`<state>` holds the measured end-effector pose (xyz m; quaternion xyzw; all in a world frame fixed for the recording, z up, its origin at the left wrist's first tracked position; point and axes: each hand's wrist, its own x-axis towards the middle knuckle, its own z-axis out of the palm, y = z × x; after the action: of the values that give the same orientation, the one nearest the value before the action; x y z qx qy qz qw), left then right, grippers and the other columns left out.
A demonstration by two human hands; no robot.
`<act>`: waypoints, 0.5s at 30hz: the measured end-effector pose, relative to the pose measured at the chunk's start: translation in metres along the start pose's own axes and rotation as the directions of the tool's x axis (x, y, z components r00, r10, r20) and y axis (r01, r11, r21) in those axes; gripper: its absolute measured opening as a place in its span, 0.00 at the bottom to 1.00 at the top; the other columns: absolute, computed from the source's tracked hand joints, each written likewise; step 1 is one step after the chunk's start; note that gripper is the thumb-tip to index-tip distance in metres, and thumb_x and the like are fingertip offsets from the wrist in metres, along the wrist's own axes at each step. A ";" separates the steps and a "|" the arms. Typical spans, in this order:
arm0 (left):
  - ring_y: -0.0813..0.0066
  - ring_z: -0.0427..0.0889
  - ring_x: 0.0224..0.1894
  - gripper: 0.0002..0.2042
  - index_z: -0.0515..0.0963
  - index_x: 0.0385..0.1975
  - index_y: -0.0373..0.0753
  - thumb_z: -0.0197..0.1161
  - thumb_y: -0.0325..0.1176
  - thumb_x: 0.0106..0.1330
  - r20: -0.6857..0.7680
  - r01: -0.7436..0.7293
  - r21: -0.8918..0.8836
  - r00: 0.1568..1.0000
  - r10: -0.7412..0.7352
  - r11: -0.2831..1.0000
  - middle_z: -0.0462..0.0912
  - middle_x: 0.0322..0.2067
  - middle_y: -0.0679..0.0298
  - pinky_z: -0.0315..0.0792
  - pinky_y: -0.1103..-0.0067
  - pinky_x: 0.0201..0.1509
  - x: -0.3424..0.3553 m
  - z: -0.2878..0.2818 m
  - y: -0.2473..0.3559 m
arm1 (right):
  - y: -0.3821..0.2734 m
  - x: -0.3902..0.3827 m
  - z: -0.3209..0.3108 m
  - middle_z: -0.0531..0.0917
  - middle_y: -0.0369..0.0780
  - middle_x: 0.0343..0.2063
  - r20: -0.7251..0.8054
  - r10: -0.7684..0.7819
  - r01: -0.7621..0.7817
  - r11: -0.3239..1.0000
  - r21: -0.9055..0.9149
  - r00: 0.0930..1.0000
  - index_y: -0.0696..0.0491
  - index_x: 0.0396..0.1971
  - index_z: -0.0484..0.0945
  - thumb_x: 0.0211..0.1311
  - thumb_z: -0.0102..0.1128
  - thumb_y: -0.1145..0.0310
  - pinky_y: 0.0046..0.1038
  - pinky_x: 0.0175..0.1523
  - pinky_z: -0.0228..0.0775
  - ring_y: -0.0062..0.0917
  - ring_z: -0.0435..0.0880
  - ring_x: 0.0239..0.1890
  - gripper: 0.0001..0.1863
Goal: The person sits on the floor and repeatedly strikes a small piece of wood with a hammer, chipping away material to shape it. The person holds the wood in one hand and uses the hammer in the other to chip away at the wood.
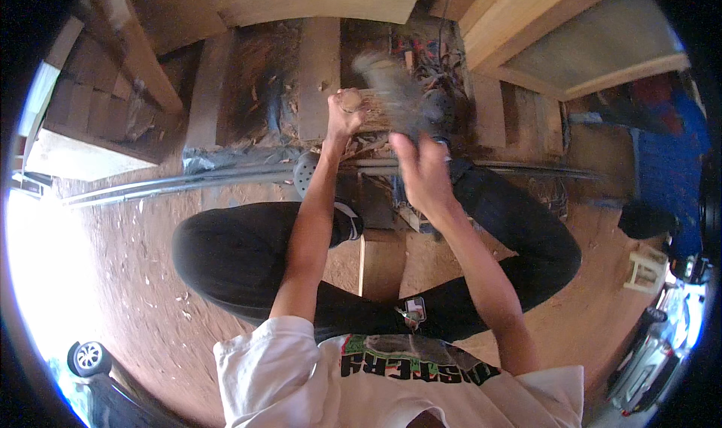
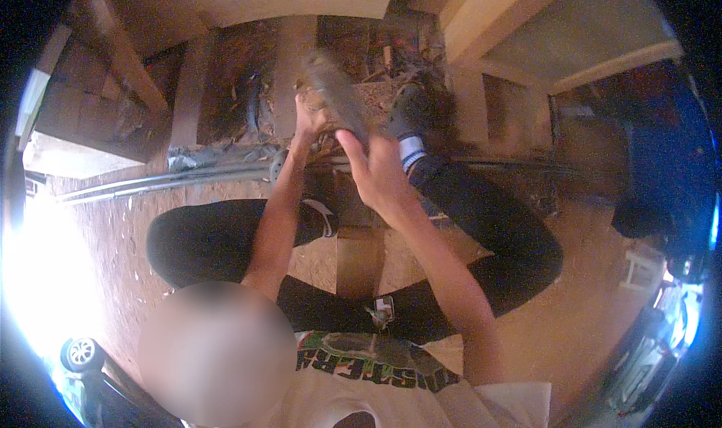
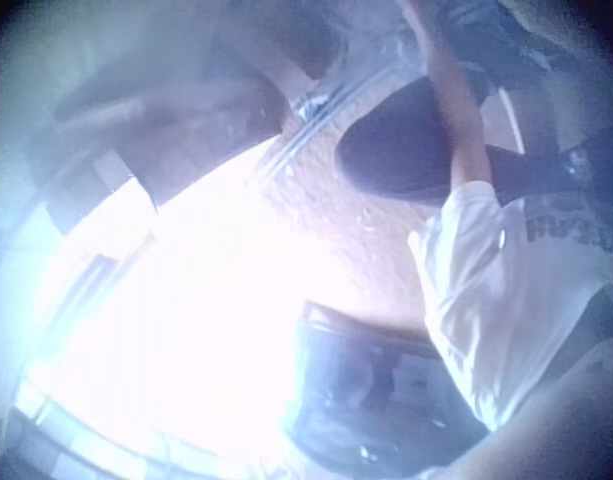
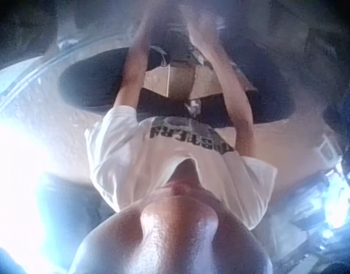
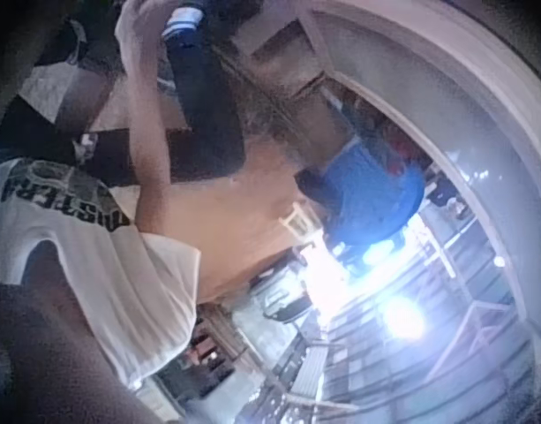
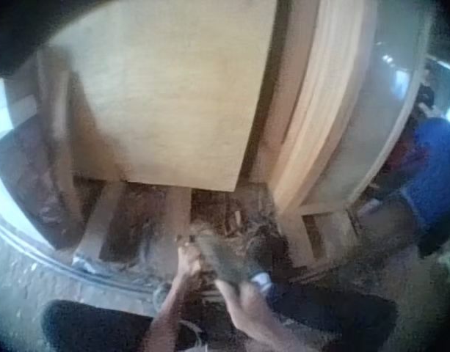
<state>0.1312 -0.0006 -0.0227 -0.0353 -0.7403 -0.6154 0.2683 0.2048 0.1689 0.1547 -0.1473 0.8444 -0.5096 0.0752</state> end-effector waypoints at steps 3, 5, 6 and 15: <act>0.82 0.72 0.20 0.07 0.72 0.16 0.34 0.63 0.25 0.48 0.025 0.134 -0.107 0.991 -0.132 0.985 0.77 0.15 0.65 0.67 0.75 0.24 0.004 0.000 0.003 | 0.033 0.008 -0.003 0.62 0.27 0.12 0.114 0.197 -0.179 0.972 -0.152 0.974 0.53 0.22 0.69 0.67 0.51 0.44 0.19 0.19 0.52 0.09 0.60 0.16 0.25; 0.81 0.73 0.20 0.06 0.73 0.17 0.33 0.63 0.26 0.48 -0.054 0.195 0.167 0.981 -0.188 0.966 0.78 0.16 0.63 0.68 0.74 0.25 0.006 -0.005 0.002 | 0.043 0.009 -0.011 0.65 0.30 0.12 0.135 0.280 -0.276 0.960 -0.044 0.951 0.53 0.20 0.69 0.66 0.50 0.42 0.23 0.21 0.55 0.15 0.63 0.16 0.28; 0.80 0.73 0.20 0.07 0.72 0.15 0.34 0.63 0.26 0.50 -0.074 0.351 -0.002 0.934 -0.350 0.936 0.76 0.15 0.64 0.67 0.75 0.25 0.009 -0.004 0.000 | 0.045 0.002 -0.018 0.68 0.34 0.12 0.139 0.353 -0.359 0.933 0.019 0.925 0.55 0.18 0.69 0.65 0.50 0.40 0.27 0.24 0.59 0.20 0.67 0.17 0.30; 0.81 0.72 0.17 0.10 0.72 0.16 0.36 0.64 0.30 0.56 0.000 0.342 -0.052 0.940 -0.342 0.938 0.74 0.14 0.69 0.65 0.77 0.22 0.033 -0.002 -0.021 | 0.045 -0.046 -0.035 0.62 0.26 0.09 0.207 0.644 -0.651 0.592 0.474 0.736 0.48 0.19 0.64 0.61 0.52 0.37 0.17 0.11 0.49 0.11 0.59 0.08 0.28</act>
<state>0.0958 -0.0165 -0.0270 0.0901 -0.7181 -0.6714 0.1598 0.2313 0.2329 0.1297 0.1918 0.6695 -0.6531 0.2973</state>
